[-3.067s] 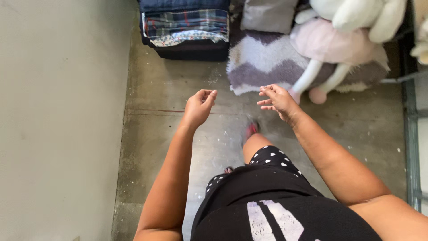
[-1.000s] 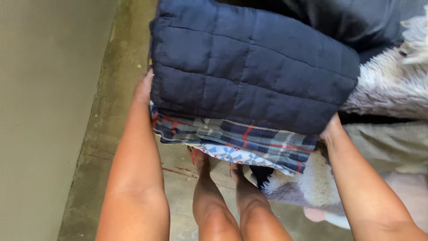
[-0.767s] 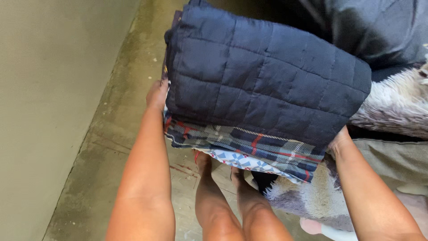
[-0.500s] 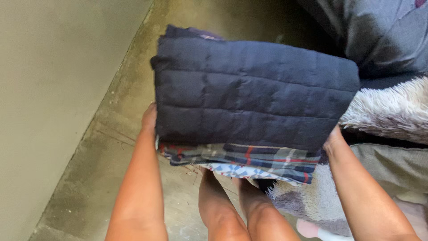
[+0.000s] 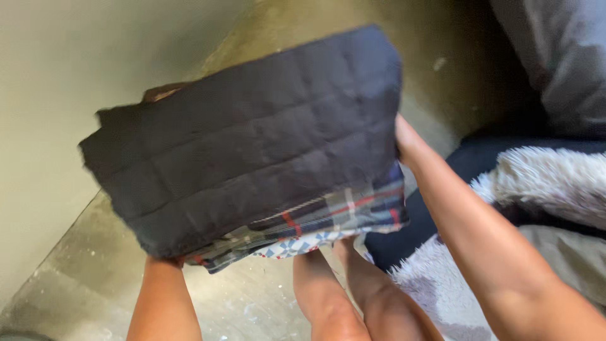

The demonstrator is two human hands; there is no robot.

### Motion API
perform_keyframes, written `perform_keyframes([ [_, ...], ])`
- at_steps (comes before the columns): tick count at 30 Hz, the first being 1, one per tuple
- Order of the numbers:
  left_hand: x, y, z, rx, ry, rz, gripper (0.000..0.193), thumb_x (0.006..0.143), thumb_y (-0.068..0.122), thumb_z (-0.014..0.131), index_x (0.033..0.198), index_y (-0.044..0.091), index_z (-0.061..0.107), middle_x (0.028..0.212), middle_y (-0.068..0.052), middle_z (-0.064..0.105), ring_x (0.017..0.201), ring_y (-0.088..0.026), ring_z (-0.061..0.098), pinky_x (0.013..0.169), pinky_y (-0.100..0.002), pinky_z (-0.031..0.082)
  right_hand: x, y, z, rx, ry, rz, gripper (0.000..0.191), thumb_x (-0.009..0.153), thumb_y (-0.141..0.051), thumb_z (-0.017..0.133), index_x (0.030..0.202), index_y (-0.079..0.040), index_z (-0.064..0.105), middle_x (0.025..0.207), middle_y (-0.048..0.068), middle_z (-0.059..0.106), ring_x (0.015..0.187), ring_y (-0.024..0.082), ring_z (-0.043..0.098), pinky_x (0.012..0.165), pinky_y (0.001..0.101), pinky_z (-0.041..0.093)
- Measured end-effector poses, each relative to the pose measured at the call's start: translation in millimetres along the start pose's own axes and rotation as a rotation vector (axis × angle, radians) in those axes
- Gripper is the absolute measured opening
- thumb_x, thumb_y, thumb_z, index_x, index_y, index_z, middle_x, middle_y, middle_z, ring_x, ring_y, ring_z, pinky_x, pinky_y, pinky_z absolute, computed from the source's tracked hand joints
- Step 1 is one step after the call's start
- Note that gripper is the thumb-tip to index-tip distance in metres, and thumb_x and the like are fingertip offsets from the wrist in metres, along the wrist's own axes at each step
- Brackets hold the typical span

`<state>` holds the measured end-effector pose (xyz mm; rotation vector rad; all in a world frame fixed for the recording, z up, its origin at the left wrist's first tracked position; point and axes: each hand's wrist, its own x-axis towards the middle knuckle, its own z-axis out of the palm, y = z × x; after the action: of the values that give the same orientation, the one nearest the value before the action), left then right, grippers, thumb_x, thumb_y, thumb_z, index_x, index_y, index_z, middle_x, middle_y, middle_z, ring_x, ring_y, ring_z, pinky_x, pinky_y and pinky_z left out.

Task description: The person carries a small wooden table with a pink object on it across the room and sets it down, then arranges plush toys, pillows, and a folded blanket on a rug, and repositions the rug against the wall.

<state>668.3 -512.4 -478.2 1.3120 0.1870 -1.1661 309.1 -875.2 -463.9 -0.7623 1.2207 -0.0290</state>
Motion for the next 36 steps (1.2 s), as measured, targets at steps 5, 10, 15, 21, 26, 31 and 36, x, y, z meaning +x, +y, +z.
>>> perform_keyframes([
  [5, -38, 10, -43, -0.150, 0.141, 0.100, 0.065, 0.088, 0.063, 0.037, 0.132, 0.019, 0.057, 0.132, -0.007, 0.059, 0.124, -0.035, 0.052, 0.097, -0.061, 0.040, 69, -51, 86, -0.059, -0.150, -0.048, 0.079, 0.090, -0.067, 0.038, 0.140, -0.009, 0.054, 0.138, 0.006, 0.062, 0.121, 0.017, 0.061, 0.105, 0.0330, 0.044],
  [10, -78, -9, -38, -0.352, 0.343, 0.057, 0.067, 0.086, 0.065, 0.036, 0.134, 0.023, 0.055, 0.136, -0.004, 0.057, 0.128, -0.035, 0.050, 0.098, -0.065, 0.038, 77, -52, 121, -0.185, 0.208, -0.441, 0.073, 0.088, -0.061, 0.050, 0.139, -0.010, 0.059, 0.137, 0.008, 0.058, 0.121, 0.021, 0.054, 0.103, 0.0339, 0.039],
  [15, -116, -41, 11, -0.679, 0.645, 0.011, 0.069, 0.084, 0.067, 0.035, 0.136, 0.027, 0.053, 0.140, -0.002, 0.054, 0.131, -0.035, 0.047, 0.099, -0.069, 0.036, -3, 16, 141, -0.008, 0.608, -0.459, 0.077, 0.083, -0.052, 0.069, 0.141, -0.008, 0.045, 0.146, 0.010, 0.047, 0.128, 0.025, 0.052, 0.100, 0.0403, 0.046],
  [21, -93, -58, 43, -0.922, 0.736, 0.085, 0.069, 0.083, 0.065, 0.039, 0.135, 0.023, 0.056, 0.145, -0.001, 0.053, 0.136, -0.033, 0.046, 0.102, -0.067, 0.034, -31, 67, 221, 0.508, 0.112, -0.072, 0.059, 0.082, -0.033, 0.073, 0.134, -0.018, 0.050, 0.133, 0.004, 0.057, 0.121, 0.023, 0.055, 0.097, 0.0462, 0.046],
  [26, -75, -60, 37, -0.930, 0.648, 0.078, 0.064, 0.085, 0.061, 0.040, 0.135, 0.023, 0.055, 0.146, -0.004, 0.051, 0.136, -0.034, 0.045, 0.105, -0.066, 0.034, 0, 67, 228, 0.603, -0.001, -0.027, 0.043, 0.088, -0.019, 0.073, 0.129, -0.011, 0.060, 0.127, 0.006, 0.063, 0.115, 0.023, 0.061, 0.094, 0.0407, 0.051],
  [31, -66, -56, 36, -0.959, 0.632, 0.047, 0.071, 0.084, 0.066, 0.040, 0.140, 0.022, 0.051, 0.151, -0.006, 0.045, 0.138, -0.037, 0.041, 0.107, -0.067, 0.032, 15, 60, 228, 0.544, 0.004, -0.101, 0.046, 0.085, -0.020, 0.075, 0.127, -0.015, 0.059, 0.126, -0.001, 0.064, 0.116, 0.018, 0.061, 0.096, 0.0380, 0.051],
  [36, -61, -39, 48, -0.925, 0.540, 0.069, 0.072, 0.083, 0.065, 0.042, 0.142, 0.024, 0.049, 0.154, -0.006, 0.042, 0.141, -0.037, 0.038, 0.108, -0.069, 0.029, 19, 42, 231, 0.471, 0.044, -0.057, 0.056, 0.080, -0.029, 0.080, 0.129, -0.014, 0.058, 0.128, 0.000, 0.064, 0.118, 0.019, 0.060, 0.095, 0.0387, 0.050],
])
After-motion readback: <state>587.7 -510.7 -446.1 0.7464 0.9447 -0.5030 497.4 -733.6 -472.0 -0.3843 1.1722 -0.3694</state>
